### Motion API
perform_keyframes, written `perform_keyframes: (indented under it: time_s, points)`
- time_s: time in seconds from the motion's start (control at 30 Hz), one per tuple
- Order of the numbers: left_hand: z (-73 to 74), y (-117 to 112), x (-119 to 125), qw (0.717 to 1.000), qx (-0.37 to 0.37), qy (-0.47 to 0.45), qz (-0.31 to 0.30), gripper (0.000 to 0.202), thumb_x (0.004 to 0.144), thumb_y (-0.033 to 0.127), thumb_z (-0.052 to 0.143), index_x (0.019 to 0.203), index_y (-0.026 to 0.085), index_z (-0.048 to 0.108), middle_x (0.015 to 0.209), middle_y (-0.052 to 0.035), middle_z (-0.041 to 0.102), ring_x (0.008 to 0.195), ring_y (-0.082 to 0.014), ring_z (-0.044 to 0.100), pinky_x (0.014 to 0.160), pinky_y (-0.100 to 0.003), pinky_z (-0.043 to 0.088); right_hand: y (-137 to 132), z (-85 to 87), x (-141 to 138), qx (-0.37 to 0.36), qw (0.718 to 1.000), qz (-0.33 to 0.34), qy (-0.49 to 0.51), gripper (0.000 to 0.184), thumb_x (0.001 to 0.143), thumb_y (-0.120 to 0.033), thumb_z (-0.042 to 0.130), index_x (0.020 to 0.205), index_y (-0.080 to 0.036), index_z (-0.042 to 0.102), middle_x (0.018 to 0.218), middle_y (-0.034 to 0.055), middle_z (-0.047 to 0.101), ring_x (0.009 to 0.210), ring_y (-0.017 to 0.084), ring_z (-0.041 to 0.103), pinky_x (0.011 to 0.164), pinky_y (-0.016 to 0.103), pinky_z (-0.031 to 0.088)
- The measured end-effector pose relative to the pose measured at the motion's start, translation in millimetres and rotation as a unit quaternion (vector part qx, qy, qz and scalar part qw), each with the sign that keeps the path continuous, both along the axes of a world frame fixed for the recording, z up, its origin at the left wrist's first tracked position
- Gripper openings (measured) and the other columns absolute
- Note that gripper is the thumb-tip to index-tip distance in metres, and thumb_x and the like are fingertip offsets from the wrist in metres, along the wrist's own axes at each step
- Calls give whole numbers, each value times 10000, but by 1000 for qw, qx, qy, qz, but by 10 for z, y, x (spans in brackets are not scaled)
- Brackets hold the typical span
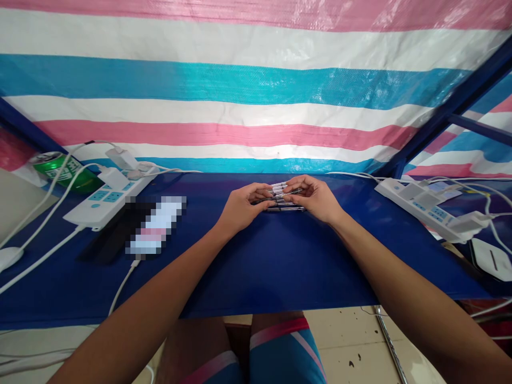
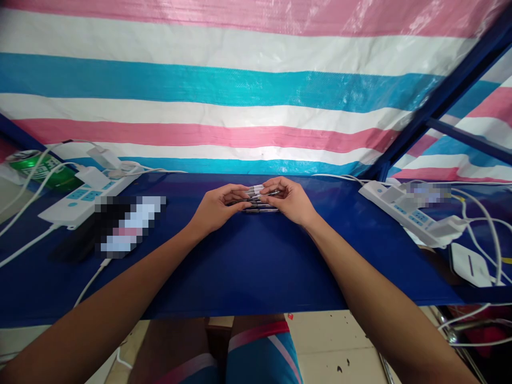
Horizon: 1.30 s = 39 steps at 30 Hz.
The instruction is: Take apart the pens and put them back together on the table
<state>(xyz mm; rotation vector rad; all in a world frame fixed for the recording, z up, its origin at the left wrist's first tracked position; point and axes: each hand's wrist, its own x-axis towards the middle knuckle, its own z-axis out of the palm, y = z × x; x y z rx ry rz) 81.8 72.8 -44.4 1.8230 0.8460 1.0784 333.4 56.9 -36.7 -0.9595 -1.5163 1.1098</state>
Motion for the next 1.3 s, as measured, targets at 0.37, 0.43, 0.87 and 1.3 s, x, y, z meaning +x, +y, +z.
perform_keyframes:
  time_s: [0.37, 0.43, 0.87, 1.3]
  points:
    - [22, 40, 11, 995, -70, -75, -17, 536, 757, 392, 935, 1210, 183, 739, 1089, -102, 827, 1009, -276, 802, 944, -421, 645, -80, 34, -81, -65, 996, 43, -32, 508, 892, -681, 760, 1064, -209, 685, 811, 55, 783, 620, 189, 723, 463, 279, 550]
    - [26, 34, 18, 995, -66, -78, -17, 516, 762, 370, 930, 1203, 180, 743, 1083, -104, 827, 1018, -277, 801, 937, -419, 647, -90, 51, -77, -66, 994, 70, -48, 498, 900, -664, 763, 1089, -208, 691, 860, 63, 786, 636, 179, 713, 439, 257, 504]
    - [34, 7, 31, 994, -64, -85, -17, 434, 759, 384, 933, 1088, 171, 746, 1061, -106, 831, 1017, -275, 804, 969, -435, 646, -142, 135, -57, -40, 990, 68, -118, 404, 918, -590, 764, 1038, -204, 737, 784, 21, 736, 552, 124, 592, 514, 262, 417]
    - [91, -3, 15, 996, -47, -69, 7, 437, 752, 424, 935, 1062, 171, 758, 1078, -115, 827, 1005, -278, 801, 922, -413, 654, -131, 174, -2, -21, 975, 92, -203, 518, 983, -683, 616, 835, -203, 745, 672, 21, 698, 548, 143, 581, 562, 283, 437]
